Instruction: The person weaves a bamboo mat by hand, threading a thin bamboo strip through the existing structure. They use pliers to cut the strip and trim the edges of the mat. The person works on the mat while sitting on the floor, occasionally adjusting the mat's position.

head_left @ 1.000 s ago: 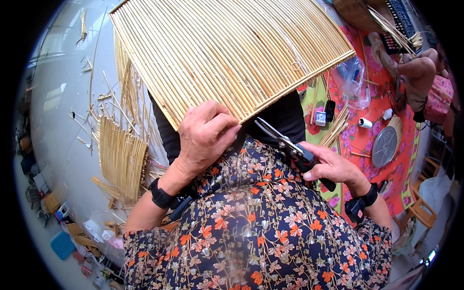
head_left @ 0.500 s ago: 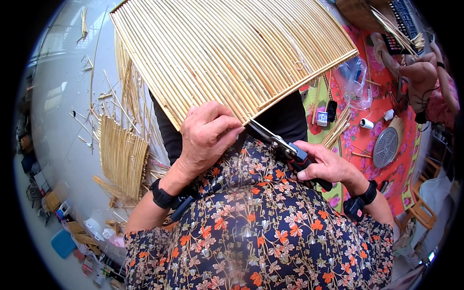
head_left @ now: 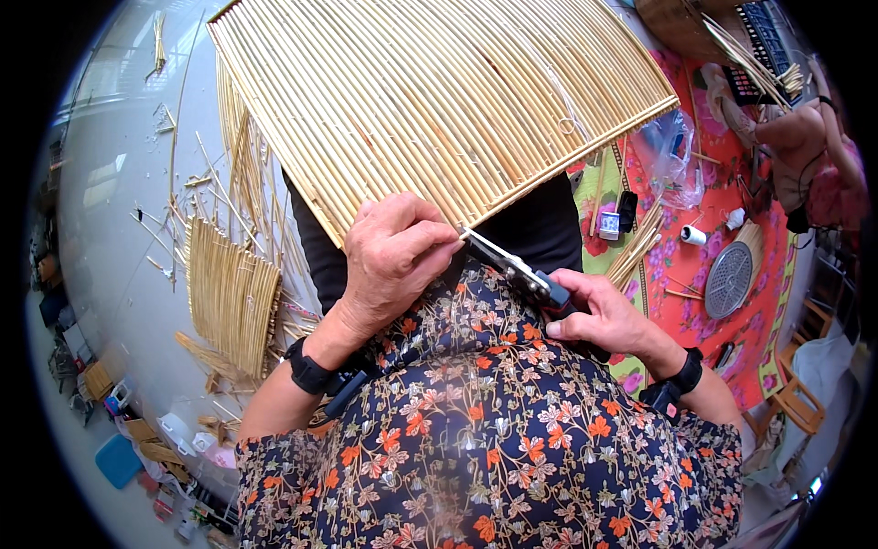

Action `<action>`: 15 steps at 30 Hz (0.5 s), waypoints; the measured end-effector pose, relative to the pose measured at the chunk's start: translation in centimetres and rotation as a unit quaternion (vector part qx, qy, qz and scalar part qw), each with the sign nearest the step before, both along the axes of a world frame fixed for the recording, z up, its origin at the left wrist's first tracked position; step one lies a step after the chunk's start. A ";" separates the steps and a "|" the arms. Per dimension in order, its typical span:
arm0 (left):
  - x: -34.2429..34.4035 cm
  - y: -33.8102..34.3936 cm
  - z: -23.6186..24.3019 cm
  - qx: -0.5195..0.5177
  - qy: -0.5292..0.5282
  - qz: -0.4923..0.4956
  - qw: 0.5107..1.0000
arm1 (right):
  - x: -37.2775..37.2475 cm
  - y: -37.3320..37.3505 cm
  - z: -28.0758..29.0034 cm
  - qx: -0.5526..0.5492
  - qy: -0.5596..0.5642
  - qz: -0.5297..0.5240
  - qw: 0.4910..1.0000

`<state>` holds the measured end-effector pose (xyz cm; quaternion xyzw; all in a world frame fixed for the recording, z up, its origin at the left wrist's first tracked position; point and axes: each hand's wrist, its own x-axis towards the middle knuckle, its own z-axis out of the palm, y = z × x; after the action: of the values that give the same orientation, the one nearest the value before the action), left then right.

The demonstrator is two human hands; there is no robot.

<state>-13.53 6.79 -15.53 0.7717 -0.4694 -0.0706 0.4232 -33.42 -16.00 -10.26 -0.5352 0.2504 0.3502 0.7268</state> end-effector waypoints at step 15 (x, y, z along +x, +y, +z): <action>1.6 -2.1 0.4 0.044 -0.035 -0.044 0.997 | -1.2 -2.2 -0.2 -0.006 -0.064 -0.080 0.995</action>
<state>-11.97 4.73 -15.15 0.7703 -0.5137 -0.0832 0.3685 -34.63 -18.17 -10.48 -0.5394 0.2480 0.2547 0.7634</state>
